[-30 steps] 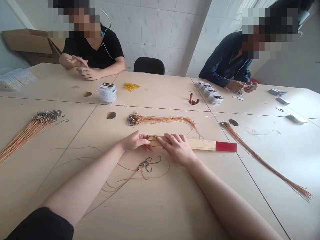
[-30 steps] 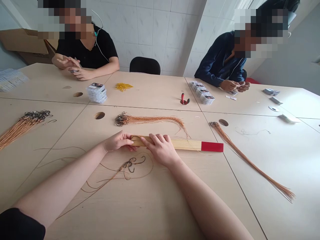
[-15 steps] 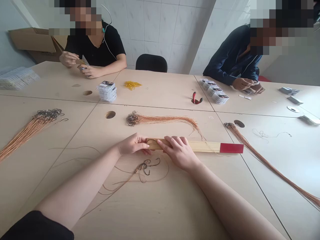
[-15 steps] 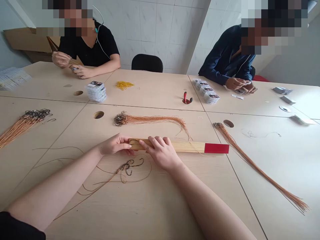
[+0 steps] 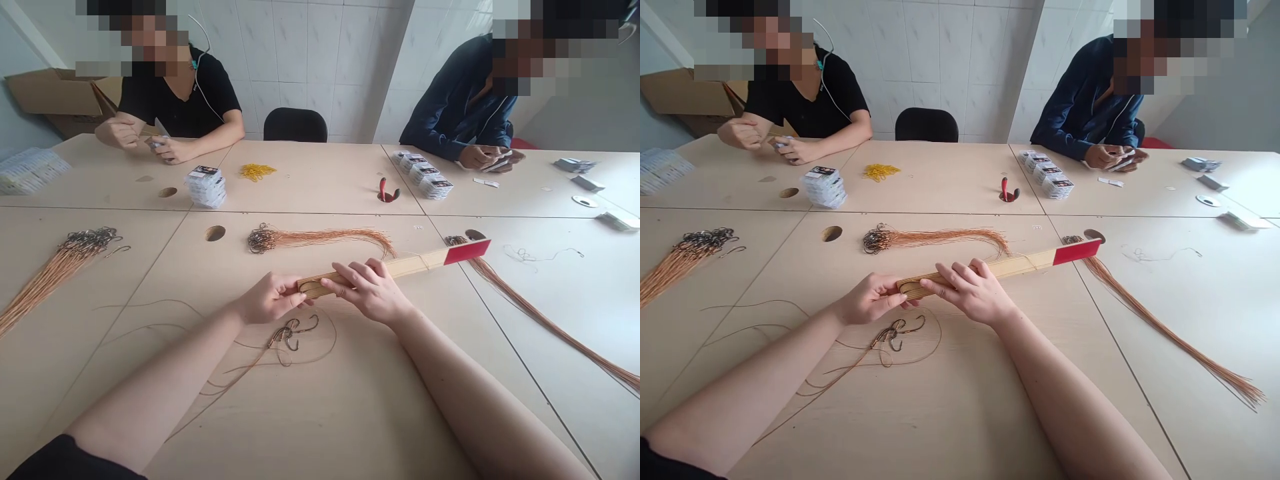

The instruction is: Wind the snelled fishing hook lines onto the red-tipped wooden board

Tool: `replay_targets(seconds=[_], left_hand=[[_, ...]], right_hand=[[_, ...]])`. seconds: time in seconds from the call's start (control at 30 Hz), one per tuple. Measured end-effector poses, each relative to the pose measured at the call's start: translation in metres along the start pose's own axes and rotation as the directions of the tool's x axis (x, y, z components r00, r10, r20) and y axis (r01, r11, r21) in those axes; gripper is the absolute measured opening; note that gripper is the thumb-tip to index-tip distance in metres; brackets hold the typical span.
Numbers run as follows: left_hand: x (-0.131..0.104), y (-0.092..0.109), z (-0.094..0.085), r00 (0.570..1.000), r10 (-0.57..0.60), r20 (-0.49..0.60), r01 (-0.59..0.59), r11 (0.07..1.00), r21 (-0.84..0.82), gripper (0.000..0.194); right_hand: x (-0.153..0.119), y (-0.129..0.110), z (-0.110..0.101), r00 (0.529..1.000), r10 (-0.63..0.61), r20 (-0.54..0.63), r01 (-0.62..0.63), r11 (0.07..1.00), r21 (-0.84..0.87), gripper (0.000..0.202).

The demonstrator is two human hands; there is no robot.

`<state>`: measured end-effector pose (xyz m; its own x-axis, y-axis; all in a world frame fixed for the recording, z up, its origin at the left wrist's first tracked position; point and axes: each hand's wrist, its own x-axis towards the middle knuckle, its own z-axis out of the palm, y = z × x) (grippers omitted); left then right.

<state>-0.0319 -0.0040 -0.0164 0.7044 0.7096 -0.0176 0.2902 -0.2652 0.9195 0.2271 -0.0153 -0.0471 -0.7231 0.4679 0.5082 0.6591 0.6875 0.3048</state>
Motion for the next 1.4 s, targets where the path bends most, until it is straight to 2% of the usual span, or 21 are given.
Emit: replay_targets(seconds=[0.1, 0.23, 0.3, 0.4, 0.47, 0.53, 0.63, 0.73, 0.8, 0.93, 1.0, 1.1, 1.2, 1.27, 1.33, 1.4], left_hand=[[-0.004, 0.005, 0.006, 0.996, 0.075, -0.051, -0.070, 0.994, 0.085, 0.023], [-0.007, 0.007, 0.009, 0.985, 0.166, -0.052, -0.151, 0.963, 0.224, 0.011], [-0.007, 0.007, 0.010, 0.973, 0.226, -0.040, -0.202, 0.924, 0.324, 0.007], [-0.008, 0.008, 0.012, 0.954, 0.299, -0.001, -0.262, 0.838, 0.478, 0.008], [-0.010, 0.009, 0.013, 0.950, 0.313, 0.018, -0.271, 0.791, 0.549, 0.009], [-0.013, 0.011, 0.014, 0.951, 0.307, 0.034, -0.268, 0.764, 0.587, 0.009], [-0.015, 0.013, 0.016, 0.951, 0.302, 0.067, -0.280, 0.748, 0.602, 0.010], [-0.015, 0.014, 0.016, 0.959, 0.276, 0.064, -0.261, 0.776, 0.574, 0.010], [-0.013, 0.013, 0.016, 0.965, 0.259, 0.030, -0.235, 0.814, 0.531, 0.009], [-0.009, 0.009, 0.013, 0.966, 0.248, -0.073, -0.208, 0.912, 0.353, 0.009], [-0.006, 0.006, 0.012, 0.980, 0.165, -0.114, -0.143, 0.973, 0.180, 0.006], [0.000, 0.002, 0.010, 0.992, -0.023, -0.121, 0.008, 0.992, -0.123, 0.012], [0.007, -0.001, 0.012, 0.979, -0.161, -0.125, 0.105, 0.924, -0.369, 0.014], [0.012, 0.000, 0.014, 0.959, -0.253, -0.131, 0.153, 0.844, -0.514, 0.014], [0.015, 0.002, 0.016, 0.925, -0.364, -0.112, 0.207, 0.728, -0.653, 0.014], [0.017, 0.005, 0.018, 0.879, -0.474, -0.046, 0.268, 0.573, -0.774, 0.014]], right_hand=[[-0.004, 0.002, 0.000, 1.000, 0.003, -0.021, -0.003, 1.000, 0.018, 0.059], [-0.010, 0.001, 0.003, 1.000, 0.018, -0.016, -0.016, 0.990, 0.141, 0.060], [-0.011, 0.000, 0.003, 0.999, 0.032, 0.026, -0.037, 0.979, 0.199, 0.058], [-0.010, -0.001, 0.001, 0.986, 0.051, 0.160, -0.091, 0.961, 0.260, 0.049], [-0.008, -0.001, -0.001, 0.968, 0.046, 0.248, -0.116, 0.954, 0.277, 0.041], [-0.006, -0.002, -0.002, 0.961, 0.024, 0.275, -0.106, 0.952, 0.288, 0.035], [-0.006, -0.003, -0.001, 0.976, -0.014, 0.217, -0.057, 0.947, 0.316, 0.033], [-0.007, -0.003, 0.001, 0.983, 0.001, 0.185, -0.065, 0.938, 0.342, 0.038], [-0.009, -0.003, 0.001, 0.986, 0.015, 0.164, -0.069, 0.941, 0.331, 0.043], [-0.008, -0.003, 0.001, 1.000, 0.019, 0.007, -0.020, 0.981, 0.191, 0.058], [-0.004, -0.005, 0.000, 0.999, 0.039, -0.007, -0.037, 0.987, 0.159, 0.063], [0.006, -0.007, -0.005, 0.993, 0.084, 0.087, -0.099, 0.978, 0.184, 0.059], [0.017, -0.007, -0.018, 0.971, 0.110, 0.210, -0.162, 0.955, 0.250, 0.050], [0.022, -0.006, -0.029, 0.954, 0.119, 0.276, -0.204, 0.930, 0.305, 0.046], [0.026, -0.004, -0.039, 0.933, 0.138, 0.331, -0.258, 0.899, 0.353, 0.045], [0.027, -0.001, -0.048, 0.907, 0.156, 0.391, -0.324, 0.852, 0.412, 0.045]])
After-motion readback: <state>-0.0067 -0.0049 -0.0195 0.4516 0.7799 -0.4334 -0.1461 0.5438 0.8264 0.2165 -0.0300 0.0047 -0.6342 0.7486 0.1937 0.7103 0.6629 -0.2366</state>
